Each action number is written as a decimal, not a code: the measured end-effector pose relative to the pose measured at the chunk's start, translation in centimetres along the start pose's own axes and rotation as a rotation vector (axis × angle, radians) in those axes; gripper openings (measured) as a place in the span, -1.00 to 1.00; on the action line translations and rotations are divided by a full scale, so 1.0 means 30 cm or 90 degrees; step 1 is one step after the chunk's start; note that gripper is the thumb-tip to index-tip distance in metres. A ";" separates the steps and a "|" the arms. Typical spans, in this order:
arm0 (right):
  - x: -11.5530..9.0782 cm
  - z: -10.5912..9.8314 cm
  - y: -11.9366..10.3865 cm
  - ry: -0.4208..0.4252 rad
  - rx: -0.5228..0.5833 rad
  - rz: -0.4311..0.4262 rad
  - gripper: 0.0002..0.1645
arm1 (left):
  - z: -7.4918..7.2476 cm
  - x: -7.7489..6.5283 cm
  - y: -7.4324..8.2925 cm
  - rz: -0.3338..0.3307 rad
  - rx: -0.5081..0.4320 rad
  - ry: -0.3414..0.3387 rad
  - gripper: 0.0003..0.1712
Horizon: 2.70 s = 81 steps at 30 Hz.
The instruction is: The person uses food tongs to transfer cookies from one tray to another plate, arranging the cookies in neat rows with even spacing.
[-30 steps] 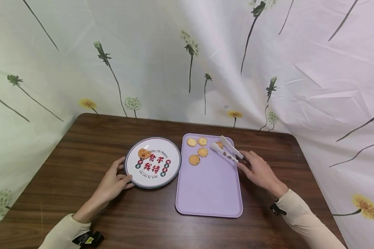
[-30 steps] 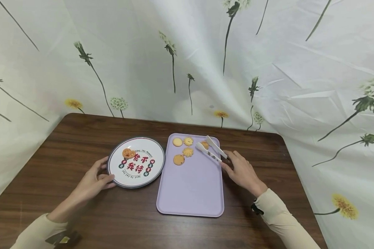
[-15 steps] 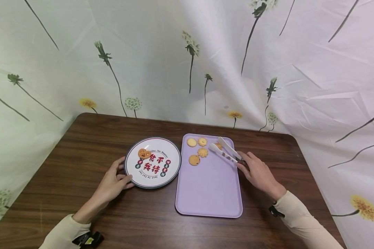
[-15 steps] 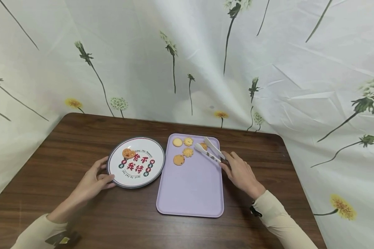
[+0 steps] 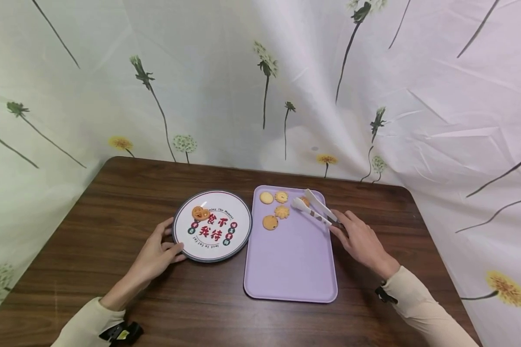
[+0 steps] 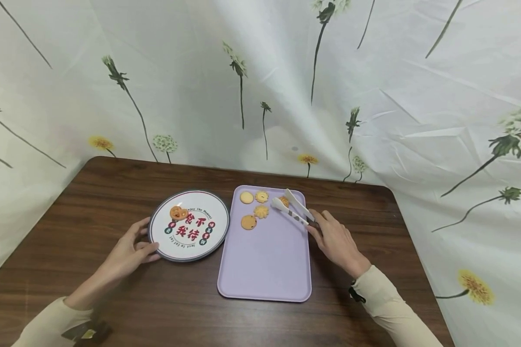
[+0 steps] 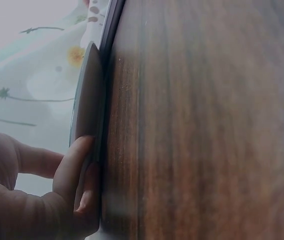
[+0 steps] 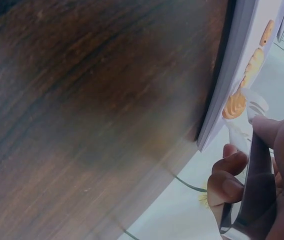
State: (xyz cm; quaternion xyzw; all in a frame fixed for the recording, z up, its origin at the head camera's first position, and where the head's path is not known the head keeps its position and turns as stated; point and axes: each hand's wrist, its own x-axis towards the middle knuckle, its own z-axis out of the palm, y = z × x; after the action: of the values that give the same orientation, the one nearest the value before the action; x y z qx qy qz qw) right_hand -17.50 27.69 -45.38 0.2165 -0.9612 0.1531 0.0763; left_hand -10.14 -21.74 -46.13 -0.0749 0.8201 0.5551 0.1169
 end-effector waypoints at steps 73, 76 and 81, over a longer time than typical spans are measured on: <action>0.165 0.073 -0.303 -0.007 0.074 -0.144 -0.44 | -0.002 -0.002 -0.001 -0.008 -0.011 0.003 -0.08; 0.173 0.088 -0.325 -0.011 0.077 -0.162 -0.44 | -0.001 -0.004 -0.002 -0.005 -0.012 0.002 -0.08; 0.184 0.110 -0.358 -0.019 0.090 -0.184 -0.46 | 0.001 -0.005 -0.003 -0.001 -0.015 0.001 -0.08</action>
State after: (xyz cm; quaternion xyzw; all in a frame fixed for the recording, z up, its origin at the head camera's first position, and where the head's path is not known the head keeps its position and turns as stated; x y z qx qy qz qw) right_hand -17.97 15.21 -44.50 0.3595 -0.9079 0.2045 0.0677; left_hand -9.96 -21.76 -46.18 -0.0775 0.8136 0.5644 0.1161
